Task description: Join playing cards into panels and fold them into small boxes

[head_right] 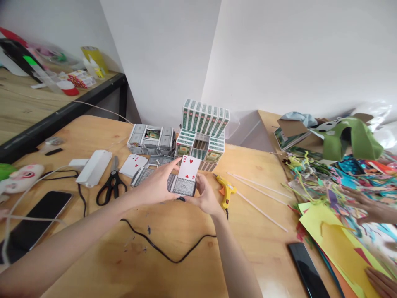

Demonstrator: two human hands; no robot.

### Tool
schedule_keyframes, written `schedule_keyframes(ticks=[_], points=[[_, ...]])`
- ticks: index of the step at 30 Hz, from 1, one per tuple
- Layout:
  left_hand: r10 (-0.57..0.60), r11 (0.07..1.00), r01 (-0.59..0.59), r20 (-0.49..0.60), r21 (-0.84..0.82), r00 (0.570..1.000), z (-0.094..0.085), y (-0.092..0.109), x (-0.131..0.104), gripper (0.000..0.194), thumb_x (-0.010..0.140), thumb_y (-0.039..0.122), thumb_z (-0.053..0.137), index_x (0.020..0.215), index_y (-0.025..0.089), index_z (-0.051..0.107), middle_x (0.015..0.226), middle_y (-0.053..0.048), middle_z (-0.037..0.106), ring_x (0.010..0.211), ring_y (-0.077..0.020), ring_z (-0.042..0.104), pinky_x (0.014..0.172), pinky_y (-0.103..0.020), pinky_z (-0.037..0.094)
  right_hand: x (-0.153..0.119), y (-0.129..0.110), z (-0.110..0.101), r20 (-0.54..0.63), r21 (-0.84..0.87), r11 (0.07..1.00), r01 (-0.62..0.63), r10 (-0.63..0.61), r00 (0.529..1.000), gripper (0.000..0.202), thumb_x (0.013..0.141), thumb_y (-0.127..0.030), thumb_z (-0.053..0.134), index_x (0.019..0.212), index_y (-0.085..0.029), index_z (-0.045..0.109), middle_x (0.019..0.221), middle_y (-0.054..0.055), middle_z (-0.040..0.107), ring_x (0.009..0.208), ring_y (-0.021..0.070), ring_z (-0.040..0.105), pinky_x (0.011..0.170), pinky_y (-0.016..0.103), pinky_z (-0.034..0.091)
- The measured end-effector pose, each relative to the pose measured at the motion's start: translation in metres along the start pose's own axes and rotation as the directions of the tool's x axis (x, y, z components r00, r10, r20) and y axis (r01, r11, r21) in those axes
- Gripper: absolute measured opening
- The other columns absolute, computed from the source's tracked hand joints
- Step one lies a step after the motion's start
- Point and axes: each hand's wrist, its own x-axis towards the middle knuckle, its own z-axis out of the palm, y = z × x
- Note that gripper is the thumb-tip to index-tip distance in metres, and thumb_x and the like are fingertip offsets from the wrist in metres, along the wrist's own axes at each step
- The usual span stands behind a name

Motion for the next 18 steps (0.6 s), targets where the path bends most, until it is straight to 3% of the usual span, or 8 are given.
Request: schedule_keyframes(ticks=[2,4,10,14,18], points=[[0.004,1.000,-0.004,-0.007,-0.010,1.000,0.003,-0.002,0.000,0.106,0.057,0.025,0.079,0.145,0.020,0.020,0.123,-0.011,0.060,0.112,-0.0300,0.055,0.095,-0.043,0.043,0.001,0.000,0.000,-0.009,0.011,1.000,-0.008,0.008,1.000,0.069,0.068,-0.030,0.081,0.127,-0.025,0.046,0.133,0.012,0.053,0.123,0.0260,0.052,0.105,0.046,0.041],[-0.003,1.000,0.003,-0.021,0.002,1.000,0.004,-0.003,0.000,0.102,0.056,0.024,0.080,0.142,0.020,0.025,0.120,-0.010,0.060,0.112,-0.0301,0.056,0.097,-0.044,0.042,0.001,-0.001,0.001,-0.021,0.018,1.000,-0.010,0.010,1.000,0.069,0.066,-0.030,0.082,0.126,-0.025,0.048,0.132,0.011,0.055,0.122,0.0263,0.052,0.105,0.046,0.041],[-0.017,0.998,0.018,-0.009,0.063,1.000,-0.001,-0.001,0.000,0.059,0.058,0.023,0.077,0.112,0.019,0.054,0.113,-0.009,0.060,0.109,-0.0288,0.057,0.094,-0.041,0.046,0.001,0.000,0.001,-0.060,0.012,1.000,-0.008,0.009,0.998,0.063,0.063,-0.032,0.084,0.119,-0.022,0.057,0.124,0.011,0.060,0.117,0.0283,0.056,0.104,0.048,0.041],[-0.010,0.997,0.008,0.027,0.072,1.000,-0.005,0.001,0.001,0.050,0.057,0.025,0.077,0.102,0.019,0.056,0.105,-0.006,0.063,0.101,-0.0268,0.059,0.089,-0.040,0.048,-0.001,-0.002,0.000,-0.081,-0.031,0.999,-0.027,0.025,0.996,0.065,0.060,-0.033,0.086,0.118,-0.022,0.059,0.118,0.010,0.062,0.114,0.0284,0.058,0.102,0.046,0.043],[0.009,0.991,-0.018,0.068,0.130,0.998,-0.007,0.000,0.004,0.047,0.057,0.029,0.076,0.097,0.019,0.056,0.103,-0.007,0.064,0.100,-0.0279,0.060,0.088,-0.040,0.048,-0.003,-0.007,-0.005,-0.057,-0.182,0.983,-0.011,0.001,0.998,0.058,0.063,-0.033,0.083,0.115,-0.020,0.062,0.118,0.011,0.063,0.114,0.0271,0.058,0.101,0.044,0.046]])
